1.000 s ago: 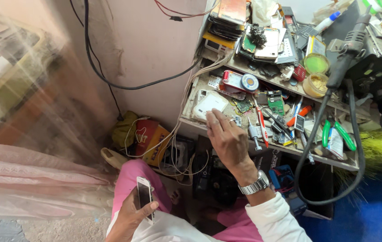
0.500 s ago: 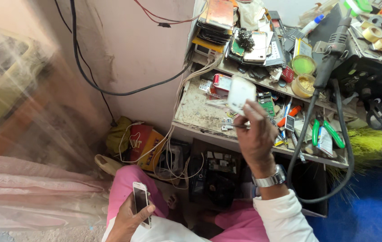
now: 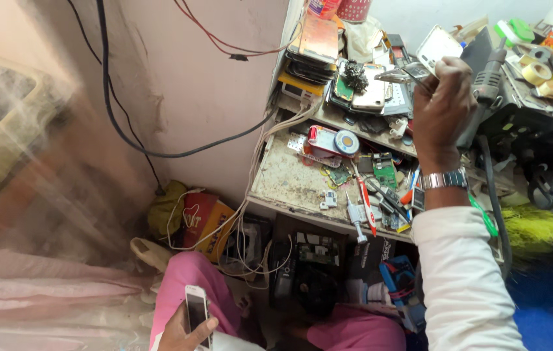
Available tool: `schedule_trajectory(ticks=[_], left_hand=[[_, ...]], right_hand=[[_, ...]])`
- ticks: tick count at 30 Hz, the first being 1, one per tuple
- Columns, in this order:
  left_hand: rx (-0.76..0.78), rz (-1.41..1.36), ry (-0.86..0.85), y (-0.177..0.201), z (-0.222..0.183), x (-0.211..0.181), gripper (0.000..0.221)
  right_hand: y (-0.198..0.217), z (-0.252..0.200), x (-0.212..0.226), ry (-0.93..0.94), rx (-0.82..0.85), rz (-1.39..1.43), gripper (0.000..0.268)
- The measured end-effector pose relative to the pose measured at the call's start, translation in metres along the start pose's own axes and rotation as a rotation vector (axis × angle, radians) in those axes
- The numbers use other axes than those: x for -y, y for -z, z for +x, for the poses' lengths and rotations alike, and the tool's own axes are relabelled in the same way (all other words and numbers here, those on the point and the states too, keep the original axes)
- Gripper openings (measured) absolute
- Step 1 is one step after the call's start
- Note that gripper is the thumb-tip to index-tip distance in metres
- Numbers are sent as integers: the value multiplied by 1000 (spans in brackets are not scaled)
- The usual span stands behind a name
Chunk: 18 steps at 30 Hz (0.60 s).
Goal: The person is repairing a small electronic device, likely a mobile phone. They use a screwdriver to adjust components on the circuit board, then pick up a phone casing and a metal tool to pry open the device.
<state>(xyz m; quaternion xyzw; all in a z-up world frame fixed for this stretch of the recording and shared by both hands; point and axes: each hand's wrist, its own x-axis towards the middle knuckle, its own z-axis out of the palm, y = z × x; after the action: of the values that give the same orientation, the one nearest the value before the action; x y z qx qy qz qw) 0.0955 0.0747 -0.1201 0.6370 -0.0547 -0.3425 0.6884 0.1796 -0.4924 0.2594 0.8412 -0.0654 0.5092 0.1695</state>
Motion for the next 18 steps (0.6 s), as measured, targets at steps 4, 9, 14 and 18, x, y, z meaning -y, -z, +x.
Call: schedule_trajectory(ticks=[4, 9, 14, 18], left_hand=[[-37, 61, -18, 8, 6, 22, 84], [-92, 85, 36, 16, 12, 25, 81], [-30, 55, 16, 14, 17, 1, 82], [127, -149, -1, -10, 7, -46, 70]], right_hand=[[-27, -9, -9, 46, 84, -29, 25], [-30, -27, 6, 44, 218, 2, 22], [-12, -16, 17, 41, 413, 58, 38], [18, 0, 31, -2, 453, 74, 54]])
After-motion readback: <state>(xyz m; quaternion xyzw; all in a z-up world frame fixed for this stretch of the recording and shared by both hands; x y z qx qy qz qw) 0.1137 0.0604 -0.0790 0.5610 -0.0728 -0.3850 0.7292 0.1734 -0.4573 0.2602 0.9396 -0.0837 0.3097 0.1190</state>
